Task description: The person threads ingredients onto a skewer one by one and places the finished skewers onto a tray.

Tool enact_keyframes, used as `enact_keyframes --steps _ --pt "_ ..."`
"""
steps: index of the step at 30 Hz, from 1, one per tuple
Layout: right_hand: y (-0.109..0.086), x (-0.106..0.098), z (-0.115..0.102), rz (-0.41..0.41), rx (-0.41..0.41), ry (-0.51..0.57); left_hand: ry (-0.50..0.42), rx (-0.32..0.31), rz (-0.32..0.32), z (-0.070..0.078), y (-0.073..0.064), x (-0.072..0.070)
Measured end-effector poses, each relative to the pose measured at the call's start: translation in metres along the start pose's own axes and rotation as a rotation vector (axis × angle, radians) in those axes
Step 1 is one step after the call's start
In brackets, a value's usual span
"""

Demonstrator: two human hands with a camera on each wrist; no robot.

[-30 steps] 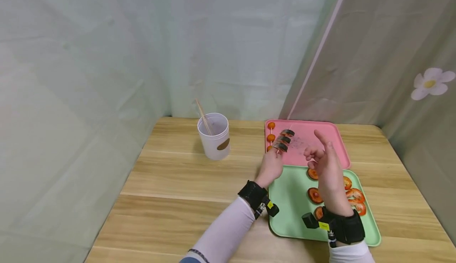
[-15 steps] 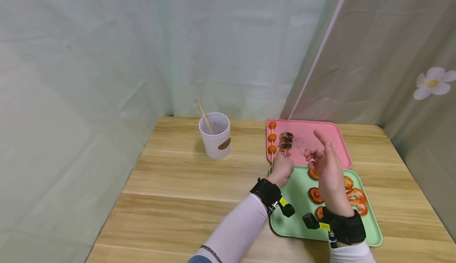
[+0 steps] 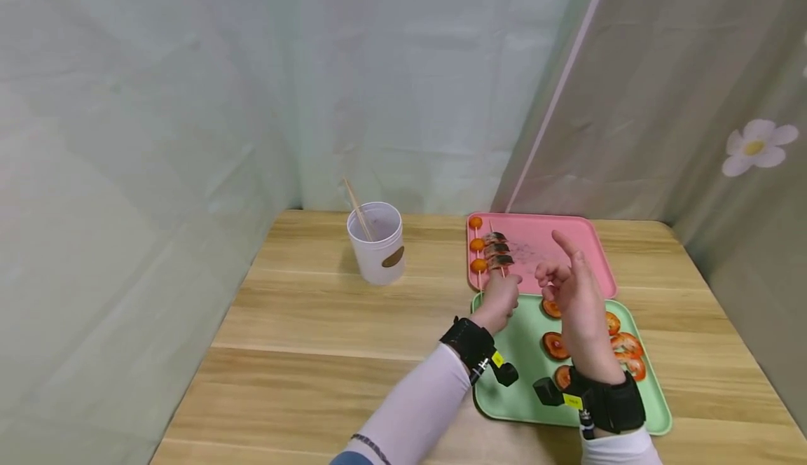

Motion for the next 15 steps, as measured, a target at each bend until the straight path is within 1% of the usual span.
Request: enact_keyframes --steps 4,9,12,15 --pt "0.000 0.002 -0.001 -0.014 -0.009 -0.029 0.132 0.037 -0.015 0.004 -0.006 -0.008" --pt "0.000 0.004 0.000 -0.034 0.003 -0.057 0.202 0.105 -0.050 0.003 -0.012 -0.015" --pt "-0.001 0.006 -0.001 -0.049 0.002 -0.059 0.286 0.165 -0.051 -0.005 -0.003 -0.017" --pt "-0.003 0.009 0.000 -0.068 -0.005 -0.049 0.392 0.233 -0.029 -0.022 0.017 -0.015"
Point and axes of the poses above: each hand's wrist, its own y-axis towards the middle knuckle, its own x-axis out of the palm, z = x × y, the point moved 4 cm from there along y, towards the middle knuckle, and after that the axes turned 2 degrees about z, right-handed, at the moved point
